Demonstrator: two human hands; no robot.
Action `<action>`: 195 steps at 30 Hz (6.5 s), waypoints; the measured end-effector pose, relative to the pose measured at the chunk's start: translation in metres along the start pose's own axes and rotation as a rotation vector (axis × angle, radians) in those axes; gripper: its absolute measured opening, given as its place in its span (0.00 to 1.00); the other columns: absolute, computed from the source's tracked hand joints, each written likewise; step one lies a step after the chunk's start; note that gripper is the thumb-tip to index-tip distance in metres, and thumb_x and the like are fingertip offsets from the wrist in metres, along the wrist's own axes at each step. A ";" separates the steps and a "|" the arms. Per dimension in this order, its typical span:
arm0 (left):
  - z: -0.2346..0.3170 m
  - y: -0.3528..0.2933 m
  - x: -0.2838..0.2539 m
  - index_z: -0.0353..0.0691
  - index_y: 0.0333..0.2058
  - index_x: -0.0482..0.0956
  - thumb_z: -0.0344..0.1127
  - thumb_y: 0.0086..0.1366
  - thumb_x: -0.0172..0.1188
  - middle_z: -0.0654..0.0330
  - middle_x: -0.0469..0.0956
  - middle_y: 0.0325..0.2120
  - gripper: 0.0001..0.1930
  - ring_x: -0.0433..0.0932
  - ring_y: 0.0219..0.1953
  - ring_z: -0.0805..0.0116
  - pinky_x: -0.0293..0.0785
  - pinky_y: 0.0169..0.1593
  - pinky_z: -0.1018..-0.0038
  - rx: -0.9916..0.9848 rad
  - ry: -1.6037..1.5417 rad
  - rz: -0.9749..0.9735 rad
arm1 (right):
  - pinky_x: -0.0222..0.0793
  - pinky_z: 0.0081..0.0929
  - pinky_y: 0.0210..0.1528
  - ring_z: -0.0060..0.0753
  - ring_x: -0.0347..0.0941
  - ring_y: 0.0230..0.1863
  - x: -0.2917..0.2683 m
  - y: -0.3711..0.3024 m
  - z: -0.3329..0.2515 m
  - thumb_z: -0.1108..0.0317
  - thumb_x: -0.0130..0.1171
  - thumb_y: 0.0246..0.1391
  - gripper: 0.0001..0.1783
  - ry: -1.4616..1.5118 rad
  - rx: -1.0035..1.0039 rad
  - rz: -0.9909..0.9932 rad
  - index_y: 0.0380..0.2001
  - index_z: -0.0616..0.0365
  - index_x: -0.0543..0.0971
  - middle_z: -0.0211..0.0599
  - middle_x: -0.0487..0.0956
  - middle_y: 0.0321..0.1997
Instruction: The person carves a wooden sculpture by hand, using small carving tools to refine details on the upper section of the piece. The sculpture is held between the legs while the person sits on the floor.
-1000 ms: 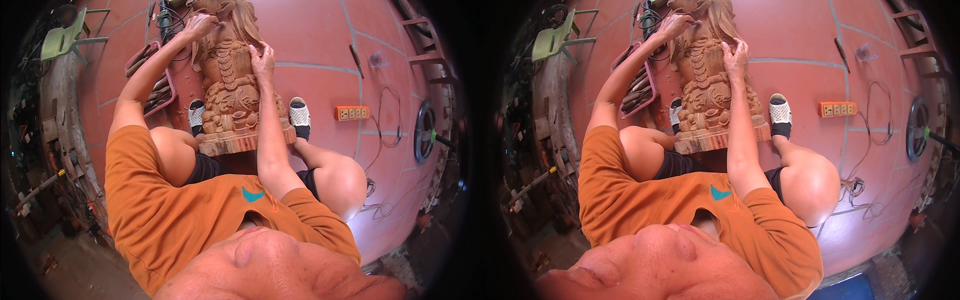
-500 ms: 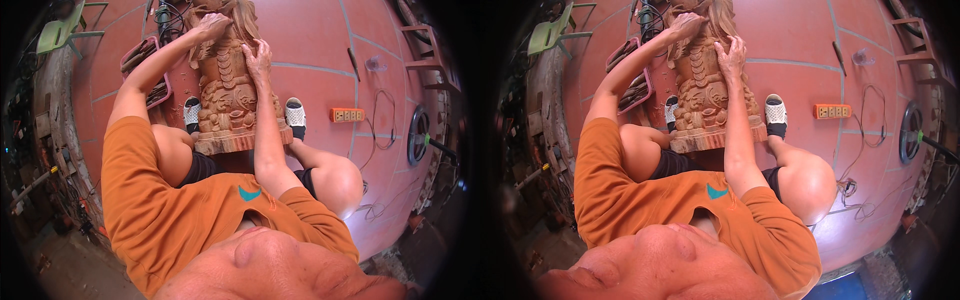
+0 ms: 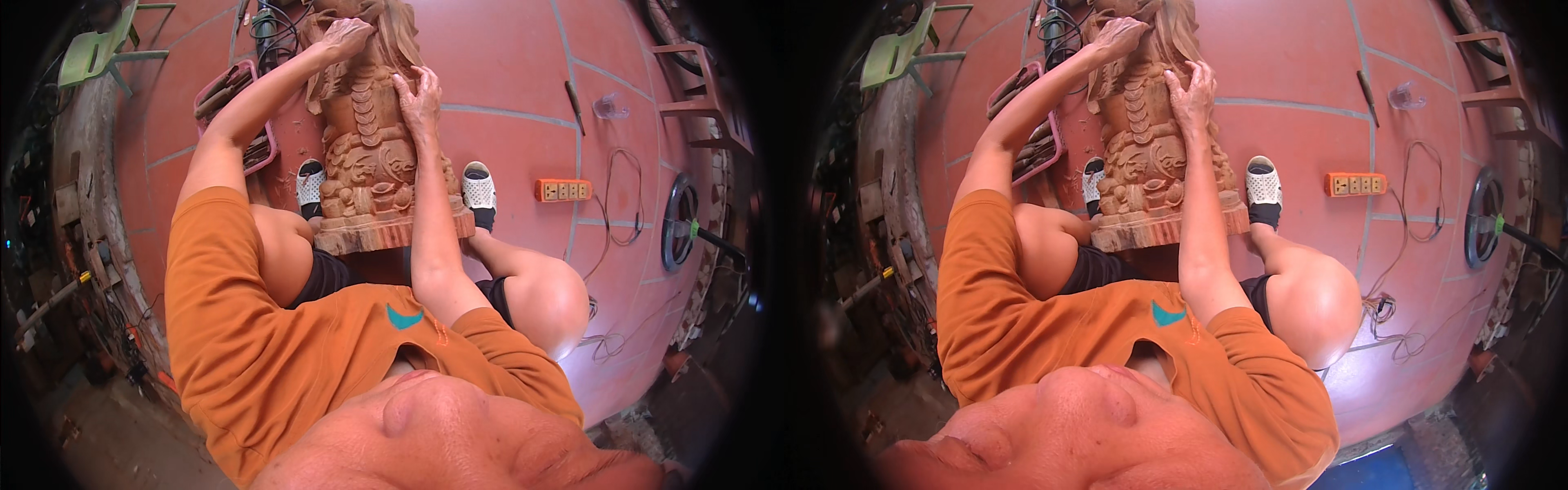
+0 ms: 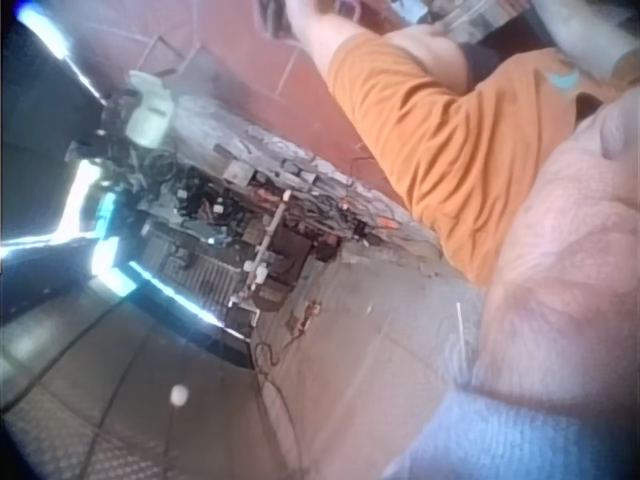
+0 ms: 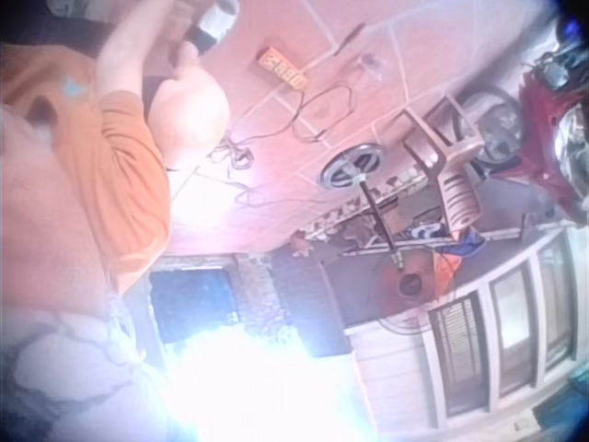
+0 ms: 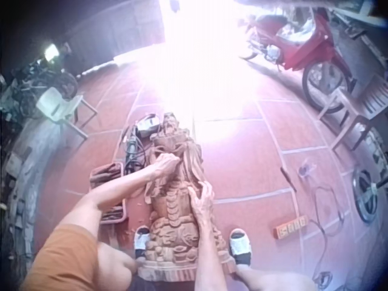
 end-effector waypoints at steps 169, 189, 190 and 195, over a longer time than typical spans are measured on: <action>0.051 -0.011 -0.028 0.41 0.32 0.85 0.31 0.50 0.59 0.49 0.82 0.28 0.10 0.83 0.33 0.50 0.79 0.36 0.60 0.309 -0.067 -0.165 | 0.62 0.45 0.63 0.50 0.62 0.63 0.006 0.000 -0.004 0.52 0.65 0.52 0.24 -0.086 0.117 0.027 0.46 0.56 0.78 0.47 0.69 0.59; -0.020 -0.040 -0.011 0.45 0.41 0.85 0.33 0.59 0.61 0.49 0.83 0.34 0.11 0.82 0.37 0.48 0.77 0.41 0.59 0.012 -0.336 -0.139 | 0.61 0.45 0.64 0.51 0.63 0.63 0.005 0.001 -0.006 0.51 0.65 0.52 0.25 -0.095 0.092 0.034 0.46 0.58 0.78 0.48 0.70 0.58; -0.033 -0.036 -0.017 0.45 0.40 0.85 0.33 0.60 0.59 0.49 0.83 0.34 0.10 0.82 0.37 0.48 0.77 0.40 0.58 -0.022 -0.283 -0.025 | 0.61 0.45 0.64 0.51 0.63 0.63 0.006 0.000 -0.008 0.51 0.65 0.52 0.25 -0.093 0.092 0.036 0.46 0.58 0.78 0.48 0.70 0.58; -0.040 -0.045 -0.003 0.41 0.41 0.82 0.36 0.64 0.52 0.46 0.82 0.30 0.12 0.81 0.35 0.44 0.77 0.37 0.54 -0.141 -0.095 0.110 | 0.62 0.45 0.63 0.52 0.63 0.62 0.009 -0.001 -0.010 0.51 0.65 0.52 0.25 -0.101 0.065 0.026 0.46 0.58 0.78 0.48 0.70 0.58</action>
Point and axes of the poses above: each hand's wrist, its own y-axis towards the middle knuckle, its own x-axis out of the palm, z = x × y, the point moved 7 cm from there along y, towards the middle knuckle
